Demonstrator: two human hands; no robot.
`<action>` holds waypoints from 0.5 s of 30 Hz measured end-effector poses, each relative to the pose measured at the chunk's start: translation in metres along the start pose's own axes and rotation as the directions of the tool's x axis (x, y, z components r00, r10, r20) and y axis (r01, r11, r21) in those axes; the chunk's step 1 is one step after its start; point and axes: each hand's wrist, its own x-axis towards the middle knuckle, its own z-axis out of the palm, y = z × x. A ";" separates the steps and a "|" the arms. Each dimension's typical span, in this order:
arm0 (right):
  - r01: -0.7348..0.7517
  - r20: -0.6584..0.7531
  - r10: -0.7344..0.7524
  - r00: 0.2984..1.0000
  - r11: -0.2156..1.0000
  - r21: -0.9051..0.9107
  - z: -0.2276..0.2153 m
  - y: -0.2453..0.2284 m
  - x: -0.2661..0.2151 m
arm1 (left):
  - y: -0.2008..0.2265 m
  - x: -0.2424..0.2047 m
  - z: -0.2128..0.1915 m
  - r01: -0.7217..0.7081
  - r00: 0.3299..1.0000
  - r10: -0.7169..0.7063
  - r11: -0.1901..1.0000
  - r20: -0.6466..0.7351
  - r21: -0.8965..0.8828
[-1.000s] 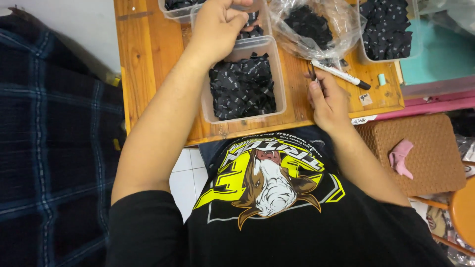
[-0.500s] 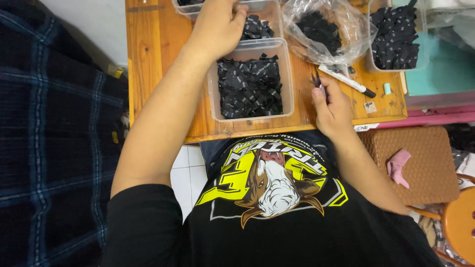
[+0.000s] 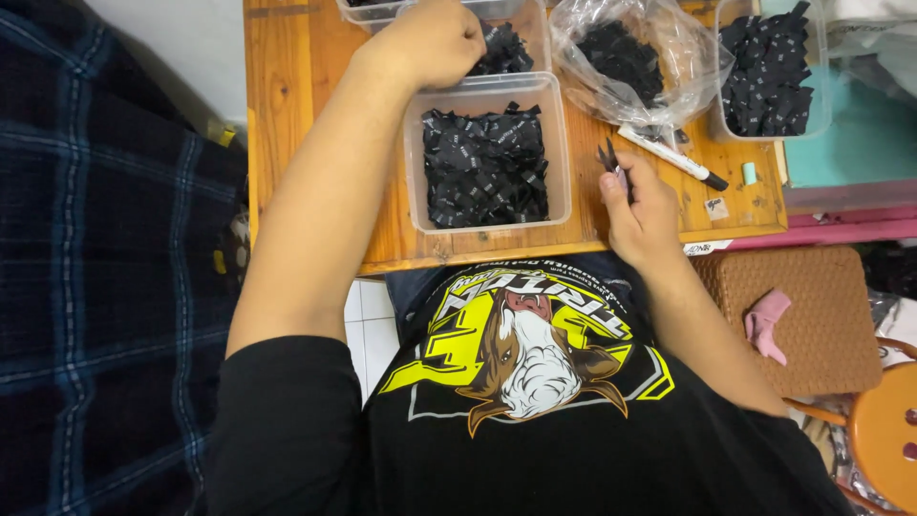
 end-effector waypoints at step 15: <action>0.059 -0.133 -0.067 0.989 0.996 -0.066 0.005 -0.012 0.001 | -0.010 0.003 0.001 0.134 0.990 -0.136 0.990 0.030 0.047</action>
